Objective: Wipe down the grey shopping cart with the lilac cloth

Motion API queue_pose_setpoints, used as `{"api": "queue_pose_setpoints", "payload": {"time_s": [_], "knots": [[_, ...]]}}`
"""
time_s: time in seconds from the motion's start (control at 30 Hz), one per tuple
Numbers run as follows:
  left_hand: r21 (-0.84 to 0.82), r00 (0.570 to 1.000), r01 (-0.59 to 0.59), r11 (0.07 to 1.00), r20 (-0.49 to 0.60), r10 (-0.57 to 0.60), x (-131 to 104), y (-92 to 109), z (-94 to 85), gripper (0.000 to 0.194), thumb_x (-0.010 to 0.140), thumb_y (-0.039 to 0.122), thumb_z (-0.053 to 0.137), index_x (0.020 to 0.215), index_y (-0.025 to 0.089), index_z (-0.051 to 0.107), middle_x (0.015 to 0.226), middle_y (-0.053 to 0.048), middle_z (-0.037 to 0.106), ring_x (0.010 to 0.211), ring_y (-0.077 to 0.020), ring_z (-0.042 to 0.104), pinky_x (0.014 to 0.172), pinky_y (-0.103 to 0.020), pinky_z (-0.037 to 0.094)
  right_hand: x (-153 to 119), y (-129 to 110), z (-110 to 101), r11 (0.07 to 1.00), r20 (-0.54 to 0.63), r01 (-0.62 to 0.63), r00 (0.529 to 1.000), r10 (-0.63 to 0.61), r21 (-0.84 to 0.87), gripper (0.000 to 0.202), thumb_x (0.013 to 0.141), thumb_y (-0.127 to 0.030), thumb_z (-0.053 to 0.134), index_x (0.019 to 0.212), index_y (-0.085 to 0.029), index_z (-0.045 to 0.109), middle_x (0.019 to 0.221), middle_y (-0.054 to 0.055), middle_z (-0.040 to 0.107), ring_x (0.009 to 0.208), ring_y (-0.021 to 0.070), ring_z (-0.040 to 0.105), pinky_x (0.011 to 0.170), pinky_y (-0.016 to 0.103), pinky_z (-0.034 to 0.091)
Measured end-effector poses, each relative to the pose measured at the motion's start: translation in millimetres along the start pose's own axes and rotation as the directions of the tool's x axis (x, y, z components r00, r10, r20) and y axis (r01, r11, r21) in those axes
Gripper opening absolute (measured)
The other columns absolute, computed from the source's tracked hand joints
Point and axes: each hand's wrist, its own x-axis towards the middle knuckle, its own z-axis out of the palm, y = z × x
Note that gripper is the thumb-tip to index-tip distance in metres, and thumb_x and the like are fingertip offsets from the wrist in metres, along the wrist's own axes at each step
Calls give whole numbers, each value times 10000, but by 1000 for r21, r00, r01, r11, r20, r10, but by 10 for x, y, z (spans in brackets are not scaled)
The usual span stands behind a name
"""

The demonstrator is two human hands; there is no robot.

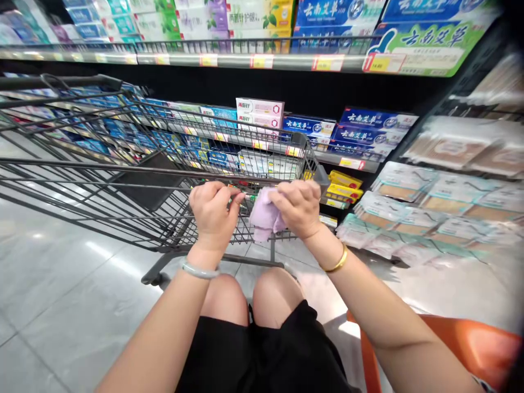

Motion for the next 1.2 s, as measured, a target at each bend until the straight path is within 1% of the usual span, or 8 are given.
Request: {"api": "queue_pose_setpoints", "payload": {"time_s": [0.13, 0.37, 0.5, 0.6, 0.7, 0.87, 1.07, 1.2], "knots": [[-11, 1000, 2, 1000, 6, -2, 13, 11, -3, 211, 925, 423, 702, 877, 221, 738, 895, -51, 655, 905, -229, 601, 863, -393, 391, -265, -119, 4, 995, 42, 87, 995, -89, 54, 109, 979, -222, 632, 967, -289, 717, 989, -20, 737, 998, 164, 556, 1009, 364, 338], [95, 999, 8, 995, 35, -11, 8, 88, -119, 200, 946, 424, 677, 905, 240, 745, 945, -50, 706, 951, -236, 632, 931, -437, 349, 60, 86, -74, 1000, -58, -17, 998, 17, -3, 96, 968, -228, 672, 1017, -305, 702, 992, -11, 733, 1025, 173, 556, 993, 367, 336], [84, 1000, 4, 996, -6, -4, 37, 197, -213, 176, 936, 419, 687, 940, 259, 758, 1005, -70, 724, 1003, -263, 630, 942, -462, 357, -145, 7, -61, 996, 40, 41, 998, -44, 83, 113, 985, -237, 642, 1011, -331, 699, 1014, -42, 742, 1005, 149, 587, 1003, 358, 327], [33, 998, -68, 997, 4, 67, 177, 332, -215, 188, 940, 420, 677, 1059, 297, 756, 1083, -62, 726, 1083, -275, 618, 1031, -487, 348, -344, -59, -61, 989, 94, 39, 994, -53, 143, 111, 979, -238, 644, 1003, -330, 701, 1007, -50, 744, 994, 140, 601, 998, 347, 334], [4, 987, -108, 994, 120, 106, 377, 445, -136, 334, 985, 455, 588, 1263, 304, 696, 1257, -67, 704, 1212, -291, 583, 1151, -525, 270, -269, 43, -81, 990, 96, -7, 995, -7, 143, 129, 982, -253, 655, 1064, -345, 695, 1052, -32, 743, 1040, 157, 595, 1005, 365, 328], [75, 944, -109, 991, 321, 79, 545, 452, 8, 385, 1019, 524, 455, 972, 256, 728, 909, -59, 726, 960, -284, 591, 1022, -529, 327, -76, 220, -90, 999, 23, -6, 1000, 5, 41, 134, 997, -242, 634, 1056, -347, 691, 1050, -20, 733, 1052, 176, 573, 1002, 383, 337], [156, 949, -148, 977, 302, 95, 507, 410, 25, 397, 1015, 548, 444, 899, 250, 679, 865, -56, 691, 893, -276, 541, 898, -483, 320, -546, -43, -131, 989, 109, 87, 989, -101, 120, 82, 968, -220, 659, 999, -282, 704, 997, -33, 753, 983, 163, 588, 983, 364, 366], [166, 953, -157, 974, 285, 105, 498, 400, 20, 384, 1012, 556, 458, 861, 256, 645, 833, -48, 667, 877, -272, 522, 883, -473, 305, -393, 44, -194, 995, 85, 50, 995, -57, 83, 84, 986, -244, 645, 1007, -303, 702, 1013, -32, 755, 991, 167, 589, 990, 371, 354]]}}
